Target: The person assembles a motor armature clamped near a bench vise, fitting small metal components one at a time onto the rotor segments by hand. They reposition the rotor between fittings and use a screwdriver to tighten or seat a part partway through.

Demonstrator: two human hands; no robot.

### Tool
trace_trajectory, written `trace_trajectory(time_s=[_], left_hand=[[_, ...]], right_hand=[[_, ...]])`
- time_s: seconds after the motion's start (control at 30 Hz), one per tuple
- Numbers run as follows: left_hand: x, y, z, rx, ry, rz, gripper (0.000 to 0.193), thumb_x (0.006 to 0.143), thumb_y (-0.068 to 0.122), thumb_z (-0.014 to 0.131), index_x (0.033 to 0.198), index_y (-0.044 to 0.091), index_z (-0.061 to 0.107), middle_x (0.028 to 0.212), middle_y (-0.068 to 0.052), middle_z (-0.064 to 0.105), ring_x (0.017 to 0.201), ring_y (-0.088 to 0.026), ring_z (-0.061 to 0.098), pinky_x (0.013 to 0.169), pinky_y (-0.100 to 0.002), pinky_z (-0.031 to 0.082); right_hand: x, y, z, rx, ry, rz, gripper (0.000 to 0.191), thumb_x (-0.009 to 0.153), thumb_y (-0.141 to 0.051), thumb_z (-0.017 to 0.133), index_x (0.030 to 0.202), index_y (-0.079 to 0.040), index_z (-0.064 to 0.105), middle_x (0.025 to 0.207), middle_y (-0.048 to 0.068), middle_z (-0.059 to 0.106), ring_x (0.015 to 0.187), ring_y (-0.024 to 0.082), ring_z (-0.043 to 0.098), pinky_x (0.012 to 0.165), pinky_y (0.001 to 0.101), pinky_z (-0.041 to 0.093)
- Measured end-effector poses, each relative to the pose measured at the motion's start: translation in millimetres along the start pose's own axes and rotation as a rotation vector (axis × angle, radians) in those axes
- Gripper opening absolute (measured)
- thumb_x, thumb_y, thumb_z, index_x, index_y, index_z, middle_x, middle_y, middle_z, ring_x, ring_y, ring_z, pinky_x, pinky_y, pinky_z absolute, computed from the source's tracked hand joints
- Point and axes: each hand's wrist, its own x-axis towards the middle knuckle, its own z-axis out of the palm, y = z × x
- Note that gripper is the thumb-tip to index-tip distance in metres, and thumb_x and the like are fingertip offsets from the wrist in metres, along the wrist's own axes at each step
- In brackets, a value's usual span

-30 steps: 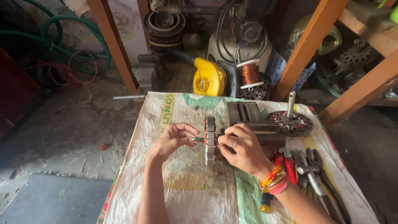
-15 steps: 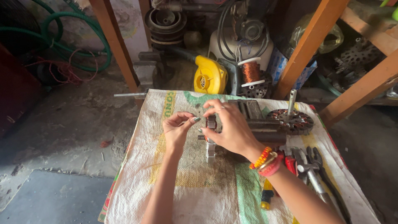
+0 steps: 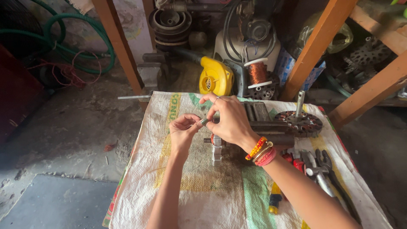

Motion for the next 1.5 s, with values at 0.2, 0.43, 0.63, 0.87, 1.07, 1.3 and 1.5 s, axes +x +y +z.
trace_trajectory(time_s=[0.2,0.43,0.63,0.87,1.07,1.3,1.5], left_hand=[[6,9,-21,-0.184,-0.003,0.028,0.004,0.096,0.007,0.071,0.095,0.005,0.075,0.081,-0.006,0.074,0.065,-0.007,0.061,0.061,-0.023,0.049],[2,6,-20,-0.306,-0.086,-0.079,0.013,0.093,0.006,0.07,0.104,0.003,0.076,0.09,-0.008,0.076,0.078,-0.012,0.069,0.069,-0.026,0.054],[0,3,-19,-0.332,-0.201,-0.087,0.019,0.102,0.016,0.064,0.103,0.0,0.075,0.101,-0.012,0.076,0.087,-0.014,0.069,0.075,-0.028,0.056],[0,4,-26,-0.436,-0.116,-0.113,0.03,0.103,0.027,0.062,0.095,-0.001,0.07,0.097,-0.015,0.074,0.085,-0.017,0.07,0.076,-0.03,0.057],[1,4,-27,-0.439,-0.168,-0.129,0.013,0.102,0.011,0.063,0.097,0.003,0.072,0.095,-0.013,0.075,0.083,-0.017,0.07,0.075,-0.03,0.057],[-3,6,-19,-0.223,-0.273,-0.221,0.013,0.092,0.006,0.071,0.103,0.006,0.078,0.098,-0.01,0.079,0.087,-0.017,0.074,0.077,-0.031,0.061],[-6,10,-21,-0.093,-0.395,-0.293,0.014,0.083,-0.001,0.079,0.096,0.001,0.078,0.087,-0.013,0.079,0.076,-0.018,0.074,0.071,-0.032,0.061]], right_hand=[[9,12,-1,-0.241,0.184,-0.033,0.023,0.08,-0.006,0.076,0.094,-0.024,0.073,0.086,-0.005,0.078,0.067,0.014,0.066,0.081,0.0358,0.044],[6,28,-26,-0.098,0.393,0.025,0.023,0.082,-0.002,0.076,0.104,-0.009,0.075,0.094,-0.001,0.076,0.078,0.015,0.072,0.078,0.0336,0.051],[-9,38,-38,0.841,0.201,0.366,0.048,0.094,0.001,0.064,0.14,-0.001,0.052,0.101,0.015,0.078,0.087,0.015,0.076,0.076,0.0278,0.061],[-45,41,-48,0.993,-0.042,0.392,0.054,0.094,0.0,0.063,0.146,-0.001,0.047,0.084,0.01,0.072,0.071,0.015,0.068,0.069,0.0286,0.056],[-59,24,-50,0.637,-0.19,0.348,0.057,0.091,-0.003,0.065,0.146,-0.007,0.051,0.083,0.008,0.077,0.068,0.015,0.07,0.068,0.0306,0.059],[-75,2,-45,0.261,-0.178,0.126,0.05,0.087,-0.005,0.064,0.137,-0.009,0.058,0.085,0.009,0.082,0.08,0.019,0.081,0.076,0.0325,0.059],[-94,3,-28,0.241,-0.218,0.133,0.03,0.09,-0.009,0.07,0.119,-0.007,0.065,0.098,0.011,0.08,0.088,0.026,0.081,0.073,0.032,0.062]])
